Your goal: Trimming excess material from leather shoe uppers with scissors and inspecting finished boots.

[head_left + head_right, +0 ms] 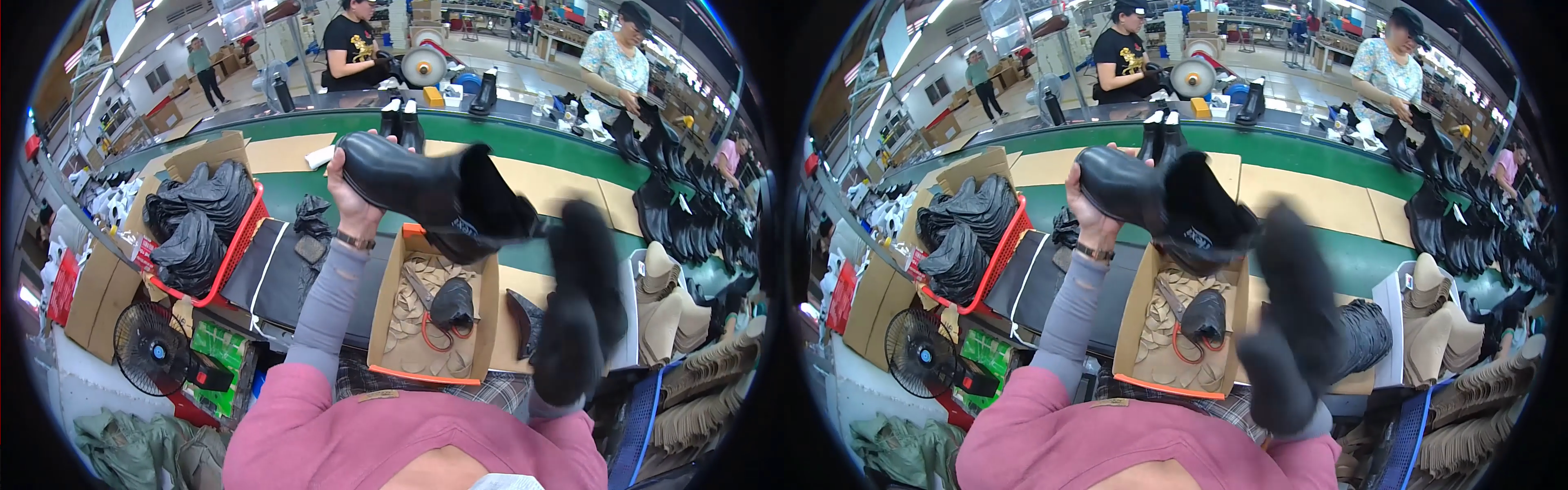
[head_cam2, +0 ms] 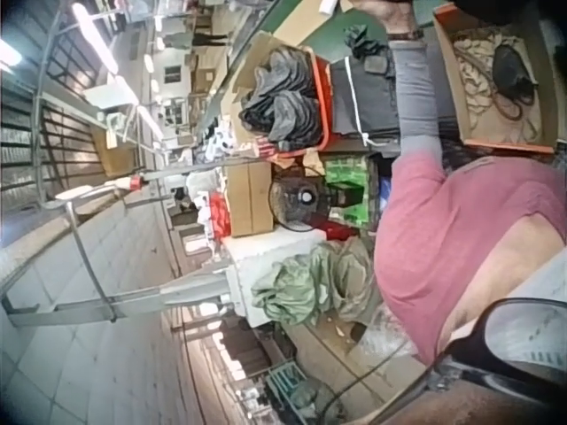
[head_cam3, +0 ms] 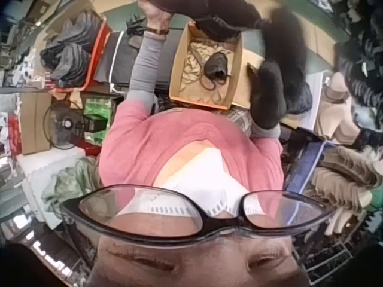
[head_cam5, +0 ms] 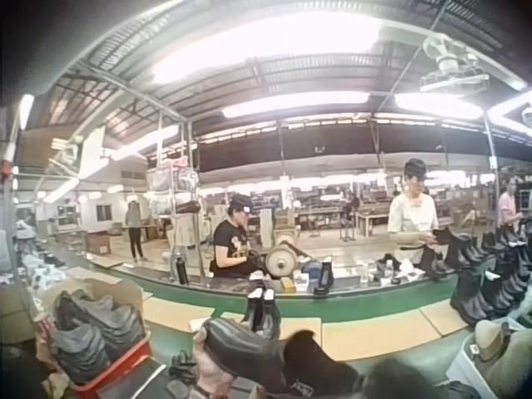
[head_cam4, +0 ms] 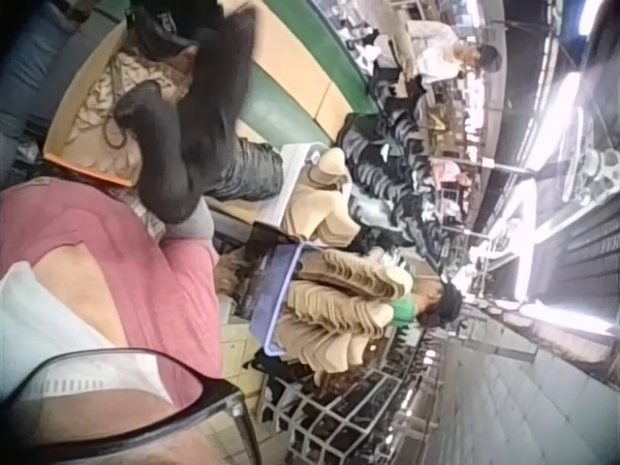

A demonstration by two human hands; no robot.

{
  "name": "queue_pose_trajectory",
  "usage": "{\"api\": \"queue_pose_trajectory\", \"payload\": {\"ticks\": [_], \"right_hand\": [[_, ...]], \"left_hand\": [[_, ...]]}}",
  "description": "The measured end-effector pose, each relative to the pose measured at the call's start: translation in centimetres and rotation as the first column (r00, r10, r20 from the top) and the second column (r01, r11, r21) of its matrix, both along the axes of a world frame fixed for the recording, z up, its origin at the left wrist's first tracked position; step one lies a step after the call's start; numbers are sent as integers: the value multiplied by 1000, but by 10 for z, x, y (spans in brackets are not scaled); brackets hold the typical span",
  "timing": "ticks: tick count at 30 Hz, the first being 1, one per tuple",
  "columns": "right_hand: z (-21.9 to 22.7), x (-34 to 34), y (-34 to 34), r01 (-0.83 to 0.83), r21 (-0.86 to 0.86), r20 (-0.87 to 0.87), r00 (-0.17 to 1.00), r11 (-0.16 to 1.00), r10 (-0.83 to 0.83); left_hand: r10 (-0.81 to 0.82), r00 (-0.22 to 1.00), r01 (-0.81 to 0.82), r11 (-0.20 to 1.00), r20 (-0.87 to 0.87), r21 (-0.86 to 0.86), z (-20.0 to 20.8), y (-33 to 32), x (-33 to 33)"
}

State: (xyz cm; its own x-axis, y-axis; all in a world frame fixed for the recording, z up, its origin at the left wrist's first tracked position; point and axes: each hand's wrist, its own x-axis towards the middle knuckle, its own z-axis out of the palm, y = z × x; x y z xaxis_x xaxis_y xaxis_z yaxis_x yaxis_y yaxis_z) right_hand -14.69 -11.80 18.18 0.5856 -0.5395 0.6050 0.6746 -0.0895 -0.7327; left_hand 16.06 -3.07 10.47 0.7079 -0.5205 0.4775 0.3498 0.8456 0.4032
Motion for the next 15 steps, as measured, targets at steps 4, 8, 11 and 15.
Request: {"api": "queue_pose_trajectory", "payload": {"ticks": [4,8,11,15], "right_hand": [[2,-6,-17,347,-528,-14,909,775,-416],[-5,31,-24,217,-774,-31,925,595,-378],[-6,57,-22,252,-832,73,933,495,-353],[1,83,-27,107,-955,-10,922,278,-386]], "left_hand": [[134,988,-132,991,-70,31,-8,-8,22],[-57,995,53,997,-84,-47,-15,-15,32],[-136,984,129,989,-117,-69,-20,-20,36],[-268,963,268,963,8,10,-20,-23,42]]}}
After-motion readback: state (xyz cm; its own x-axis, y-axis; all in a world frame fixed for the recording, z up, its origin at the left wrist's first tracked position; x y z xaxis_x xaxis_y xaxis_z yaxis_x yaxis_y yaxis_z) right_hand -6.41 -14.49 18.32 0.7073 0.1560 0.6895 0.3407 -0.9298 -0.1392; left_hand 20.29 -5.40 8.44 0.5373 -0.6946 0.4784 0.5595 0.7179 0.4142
